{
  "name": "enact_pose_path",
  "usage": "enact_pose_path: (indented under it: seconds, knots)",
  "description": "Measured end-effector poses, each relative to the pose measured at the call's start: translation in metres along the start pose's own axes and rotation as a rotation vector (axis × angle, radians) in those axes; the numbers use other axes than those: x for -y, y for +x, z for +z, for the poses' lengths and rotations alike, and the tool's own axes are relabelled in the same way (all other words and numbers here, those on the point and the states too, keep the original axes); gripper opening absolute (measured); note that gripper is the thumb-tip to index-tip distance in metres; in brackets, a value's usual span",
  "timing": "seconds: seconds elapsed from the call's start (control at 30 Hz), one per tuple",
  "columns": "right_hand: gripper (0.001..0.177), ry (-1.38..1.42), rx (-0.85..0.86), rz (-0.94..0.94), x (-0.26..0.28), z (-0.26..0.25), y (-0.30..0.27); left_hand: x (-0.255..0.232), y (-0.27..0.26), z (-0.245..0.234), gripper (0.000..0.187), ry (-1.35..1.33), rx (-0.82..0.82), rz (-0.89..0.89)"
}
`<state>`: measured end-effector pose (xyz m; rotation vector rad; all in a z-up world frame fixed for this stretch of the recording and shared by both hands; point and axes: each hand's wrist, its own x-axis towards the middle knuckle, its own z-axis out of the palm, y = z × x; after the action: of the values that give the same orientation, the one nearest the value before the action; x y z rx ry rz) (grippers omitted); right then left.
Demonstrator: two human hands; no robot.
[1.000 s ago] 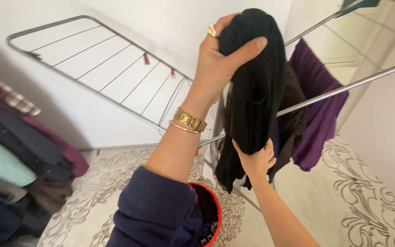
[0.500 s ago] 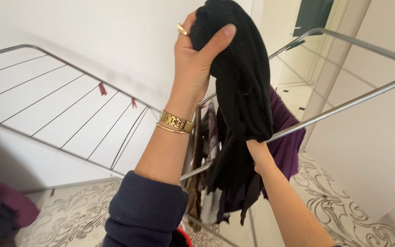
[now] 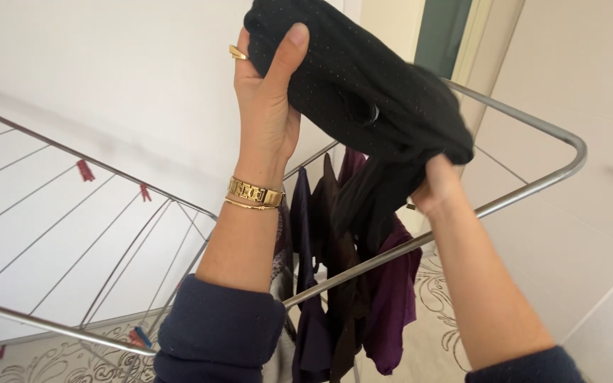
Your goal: The person takes garments from a red laundry basket, unfolds them, and hangs them on a metal drying rack. The person handles a black top and a dark blue top, spreading each out on the rack to dry.
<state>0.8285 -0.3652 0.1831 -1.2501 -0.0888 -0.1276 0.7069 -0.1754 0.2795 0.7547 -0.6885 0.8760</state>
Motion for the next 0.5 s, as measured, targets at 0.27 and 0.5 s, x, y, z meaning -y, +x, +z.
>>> enact_pose_path:
  seconds: [0.27, 0.5]
  knots:
    - [0.018, 0.231, -0.048, 0.001, 0.056, -0.034, 0.060, 0.061, 0.021, 0.004, 0.050, -0.090, 0.048, -0.060]
    - [0.013, 0.300, -0.114, -0.102, 0.056, -0.058, 0.107, 0.122, 0.052, 0.002, 0.042, -0.265, 0.151, -0.065]
